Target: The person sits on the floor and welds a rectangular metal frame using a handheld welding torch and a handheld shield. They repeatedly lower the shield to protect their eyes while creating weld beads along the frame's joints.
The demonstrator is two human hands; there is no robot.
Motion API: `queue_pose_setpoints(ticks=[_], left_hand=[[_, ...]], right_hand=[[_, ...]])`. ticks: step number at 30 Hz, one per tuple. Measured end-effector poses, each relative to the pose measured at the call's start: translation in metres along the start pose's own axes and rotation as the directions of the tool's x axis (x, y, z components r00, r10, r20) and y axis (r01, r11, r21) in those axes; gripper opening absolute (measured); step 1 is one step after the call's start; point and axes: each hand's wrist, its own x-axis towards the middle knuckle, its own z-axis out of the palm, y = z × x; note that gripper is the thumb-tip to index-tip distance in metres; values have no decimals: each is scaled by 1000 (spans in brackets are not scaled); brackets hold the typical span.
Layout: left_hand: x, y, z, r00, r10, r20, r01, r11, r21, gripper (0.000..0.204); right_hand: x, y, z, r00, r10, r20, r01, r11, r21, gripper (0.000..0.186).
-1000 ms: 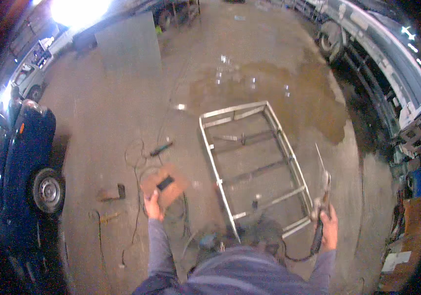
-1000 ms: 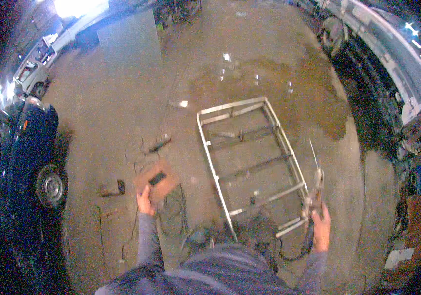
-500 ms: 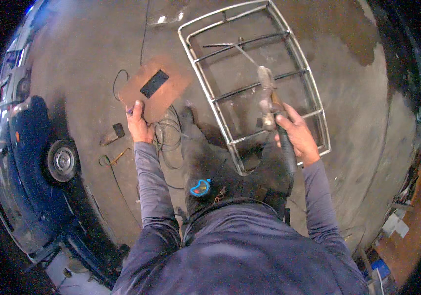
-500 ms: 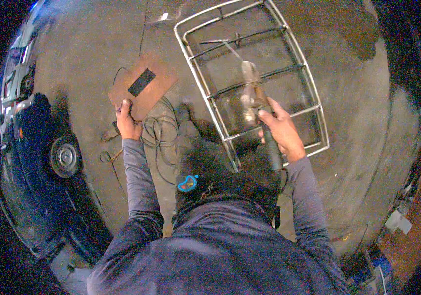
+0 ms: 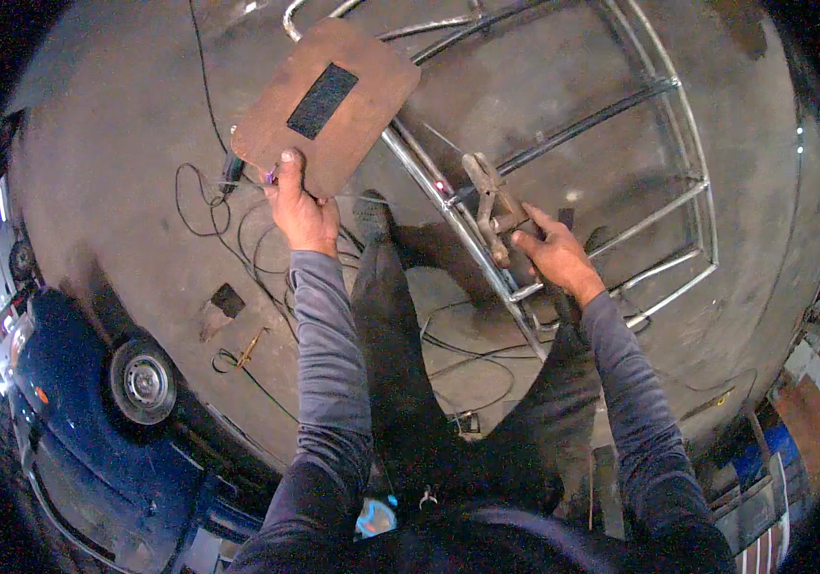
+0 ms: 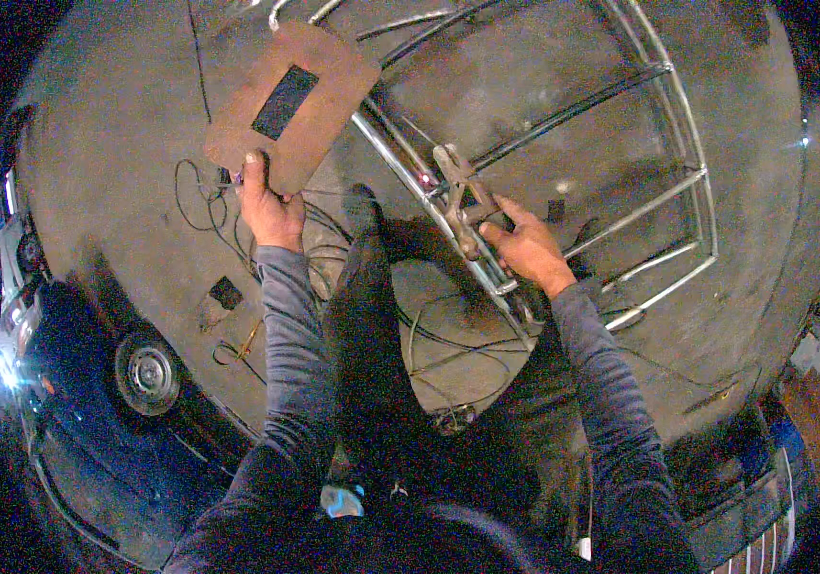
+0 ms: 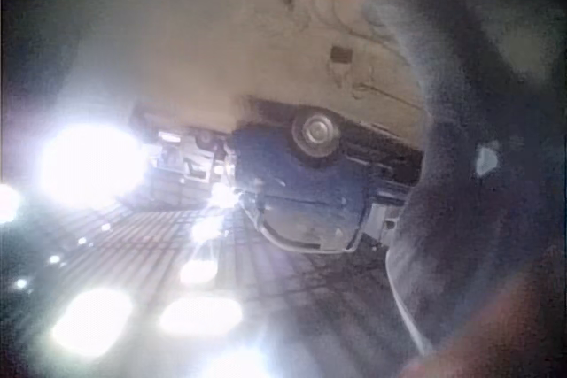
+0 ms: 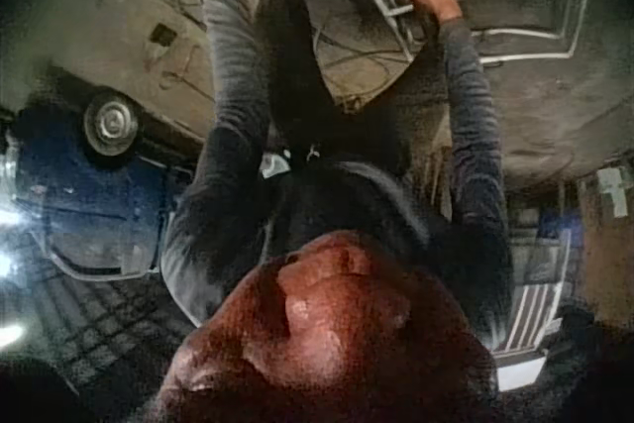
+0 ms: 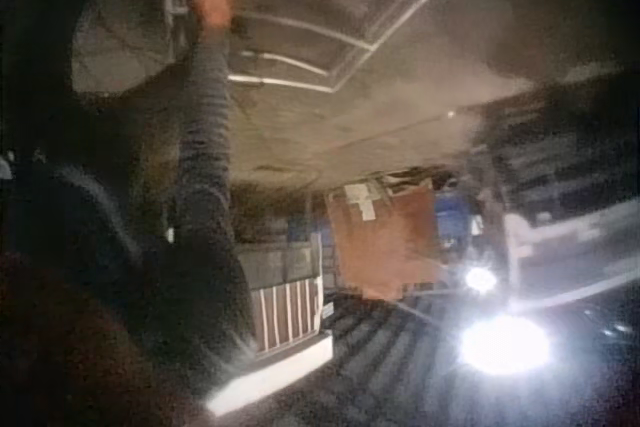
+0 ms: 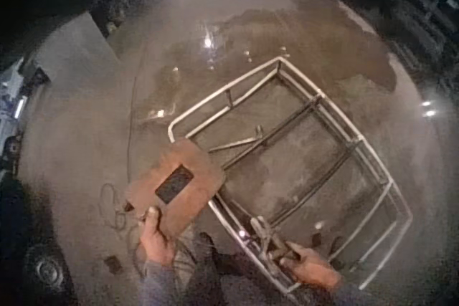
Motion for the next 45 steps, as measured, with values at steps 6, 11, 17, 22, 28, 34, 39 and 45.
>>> queue_pose_setpoints(ticks=[6,11,17,22,28,34,39,45], left_hand=[[14,-57,-33,999,-23,-43,25,998,53,32],[17,-67,-36,1000,-28,-6,28,1000,10,34],[20,-67,-58,995,-98,22,99,995,-16,32],[12,-82,-69,936,-325,132,328,945,2,28],[5,-89,-64,876,-409,257,413,910,39,25],[5,-88,-56,869,-409,279,418,908,30,26],[8,-90,-69,865,-402,299,418,908,11,25],[10,-86,-67,847,-396,356,418,908,16,28]], right_hand=[[65,49,37,1000,19,10,-18,998,-58,57],[89,72,49,997,-68,-42,60,984,-165,59],[110,79,55,1000,-27,-3,26,992,-122,60],[116,74,57,1000,11,19,-9,996,-87,59],[125,73,58,999,37,8,-35,986,-162,47],[126,71,58,990,129,49,-124,988,-94,42],[122,71,61,1000,-13,14,15,984,-177,42],[117,68,62,999,-44,-24,41,993,-112,43]])
